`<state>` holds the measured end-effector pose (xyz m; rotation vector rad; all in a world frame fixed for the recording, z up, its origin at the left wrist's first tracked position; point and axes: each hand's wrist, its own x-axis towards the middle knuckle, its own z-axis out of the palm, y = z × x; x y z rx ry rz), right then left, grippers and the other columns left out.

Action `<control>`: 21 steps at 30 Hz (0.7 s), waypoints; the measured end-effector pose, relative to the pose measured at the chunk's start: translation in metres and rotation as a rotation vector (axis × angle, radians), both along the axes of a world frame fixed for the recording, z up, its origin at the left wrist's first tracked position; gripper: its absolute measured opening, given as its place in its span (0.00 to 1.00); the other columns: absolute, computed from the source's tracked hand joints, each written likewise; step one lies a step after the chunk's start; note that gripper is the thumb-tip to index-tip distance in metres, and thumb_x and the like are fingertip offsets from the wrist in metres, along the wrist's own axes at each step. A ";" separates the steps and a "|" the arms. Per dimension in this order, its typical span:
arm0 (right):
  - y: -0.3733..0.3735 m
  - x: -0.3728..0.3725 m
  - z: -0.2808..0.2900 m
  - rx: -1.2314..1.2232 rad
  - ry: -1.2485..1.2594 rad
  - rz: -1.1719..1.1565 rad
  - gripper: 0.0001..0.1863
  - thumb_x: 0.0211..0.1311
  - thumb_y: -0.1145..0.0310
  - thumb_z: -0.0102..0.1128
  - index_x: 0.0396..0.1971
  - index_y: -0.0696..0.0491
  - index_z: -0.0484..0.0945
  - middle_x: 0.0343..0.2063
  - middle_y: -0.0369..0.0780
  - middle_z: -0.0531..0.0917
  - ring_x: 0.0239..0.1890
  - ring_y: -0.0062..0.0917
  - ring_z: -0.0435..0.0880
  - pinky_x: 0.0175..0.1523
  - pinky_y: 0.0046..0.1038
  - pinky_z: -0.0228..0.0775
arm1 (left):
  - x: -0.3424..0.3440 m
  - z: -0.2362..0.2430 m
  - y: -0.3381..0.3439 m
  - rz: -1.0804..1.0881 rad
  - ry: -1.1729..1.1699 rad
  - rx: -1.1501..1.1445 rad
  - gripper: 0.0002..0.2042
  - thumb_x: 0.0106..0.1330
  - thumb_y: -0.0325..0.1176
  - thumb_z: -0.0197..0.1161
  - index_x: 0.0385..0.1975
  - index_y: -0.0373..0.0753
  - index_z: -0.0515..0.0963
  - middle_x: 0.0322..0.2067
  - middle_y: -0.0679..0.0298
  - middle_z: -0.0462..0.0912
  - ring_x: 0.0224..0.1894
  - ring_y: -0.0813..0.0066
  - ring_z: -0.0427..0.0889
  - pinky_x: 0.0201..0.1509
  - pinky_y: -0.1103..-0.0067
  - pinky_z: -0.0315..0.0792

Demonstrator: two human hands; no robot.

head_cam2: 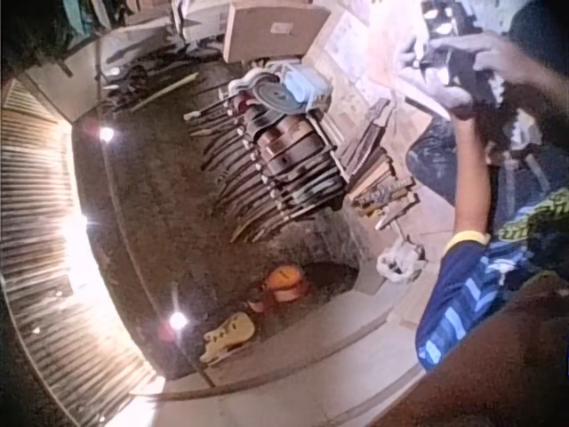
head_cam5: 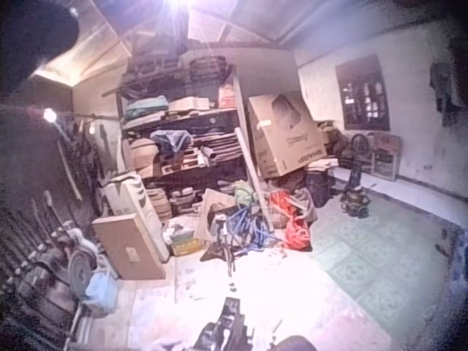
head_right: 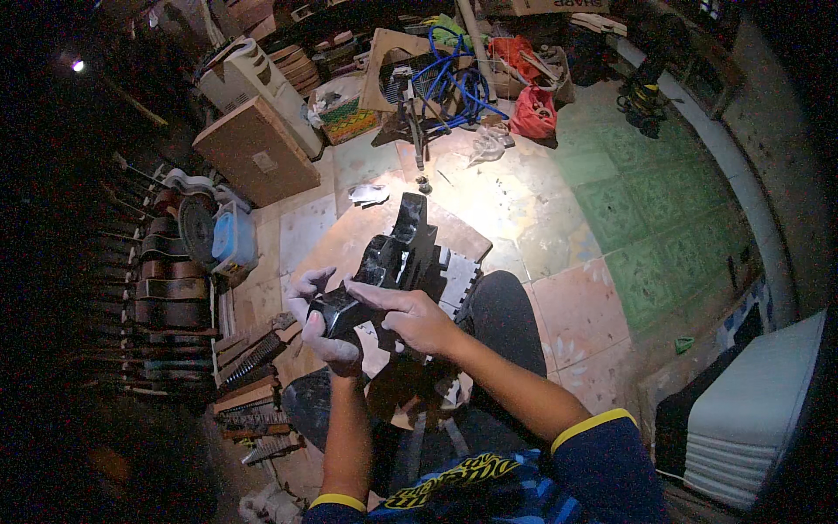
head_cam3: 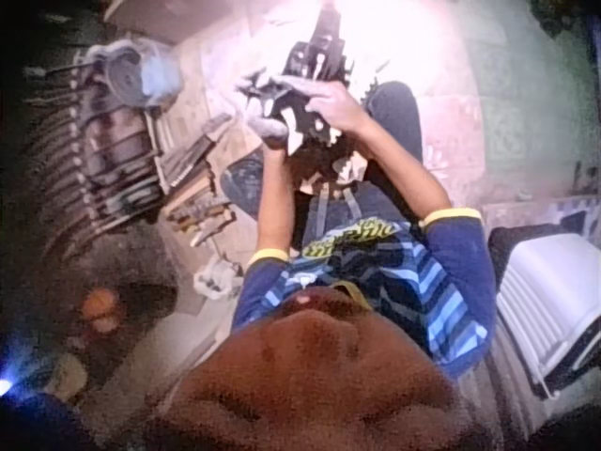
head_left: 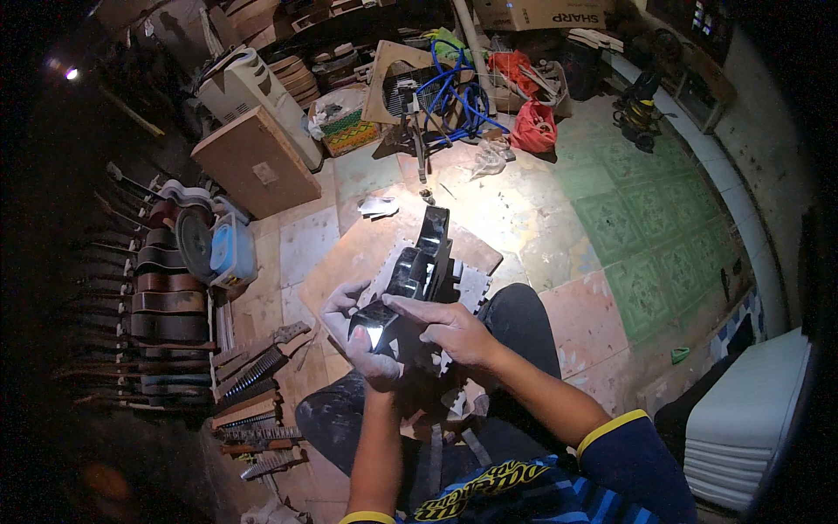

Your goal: The person sands the surface and edges of a wooden electric guitar body using a sanding block, turning the body over and wiping it down to check the finish.

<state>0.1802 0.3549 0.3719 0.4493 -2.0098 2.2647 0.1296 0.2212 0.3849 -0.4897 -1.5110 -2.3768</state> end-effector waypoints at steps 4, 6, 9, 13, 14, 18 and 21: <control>0.019 -0.008 0.000 0.725 0.078 -0.294 0.37 0.48 0.82 0.42 0.66 0.55 0.66 0.66 0.49 0.68 0.68 0.34 0.67 0.74 0.28 0.51 | -0.001 0.001 0.003 -0.066 -0.079 0.002 0.26 0.56 0.50 0.49 0.48 0.36 0.63 0.50 0.50 0.70 0.59 0.54 0.71 0.65 0.61 0.63; 0.003 -0.003 0.006 0.560 0.091 -0.255 0.38 0.48 0.82 0.43 0.66 0.55 0.65 0.66 0.49 0.67 0.69 0.34 0.66 0.74 0.28 0.51 | -0.007 0.000 0.000 -0.074 -0.030 -0.024 0.26 0.56 0.49 0.50 0.48 0.35 0.63 0.51 0.50 0.70 0.59 0.54 0.71 0.65 0.61 0.63; -0.018 0.017 0.027 0.216 0.147 -0.098 0.37 0.49 0.83 0.44 0.66 0.57 0.65 0.66 0.50 0.67 0.70 0.37 0.63 0.75 0.30 0.49 | -0.007 -0.002 -0.002 -0.071 0.010 -0.032 0.28 0.59 0.51 0.48 0.51 0.33 0.65 0.52 0.49 0.72 0.58 0.56 0.72 0.65 0.64 0.64; 0.001 -0.003 0.003 0.490 0.121 -0.314 0.35 0.51 0.83 0.44 0.65 0.54 0.67 0.64 0.51 0.68 0.66 0.40 0.70 0.71 0.30 0.59 | -0.007 -0.010 0.003 -0.186 -0.049 -0.062 0.44 0.62 0.72 0.42 0.55 0.29 0.67 0.50 0.49 0.77 0.54 0.59 0.77 0.63 0.67 0.66; -0.004 -0.001 0.012 0.545 0.101 -0.289 0.35 0.51 0.83 0.46 0.65 0.54 0.67 0.64 0.51 0.69 0.65 0.41 0.70 0.70 0.31 0.60 | -0.008 -0.020 0.000 -0.219 -0.026 -0.037 0.46 0.61 0.75 0.37 0.52 0.29 0.69 0.48 0.50 0.78 0.52 0.62 0.76 0.62 0.69 0.65; -0.026 0.028 0.061 0.617 0.233 -0.308 0.37 0.47 0.83 0.53 0.64 0.52 0.69 0.63 0.49 0.70 0.57 0.44 0.77 0.61 0.33 0.71 | -0.019 -0.044 0.014 -0.172 0.015 0.015 0.48 0.62 0.78 0.26 0.37 0.31 0.76 0.36 0.56 0.80 0.47 0.67 0.77 0.61 0.70 0.66; -0.015 0.027 0.083 0.933 0.289 -0.169 0.41 0.42 0.83 0.57 0.64 0.49 0.69 0.63 0.46 0.72 0.46 0.42 0.82 0.50 0.32 0.75 | -0.014 -0.075 0.017 -0.266 -0.272 -0.282 0.42 0.66 0.74 0.33 0.37 0.34 0.76 0.34 0.60 0.77 0.47 0.71 0.76 0.57 0.72 0.68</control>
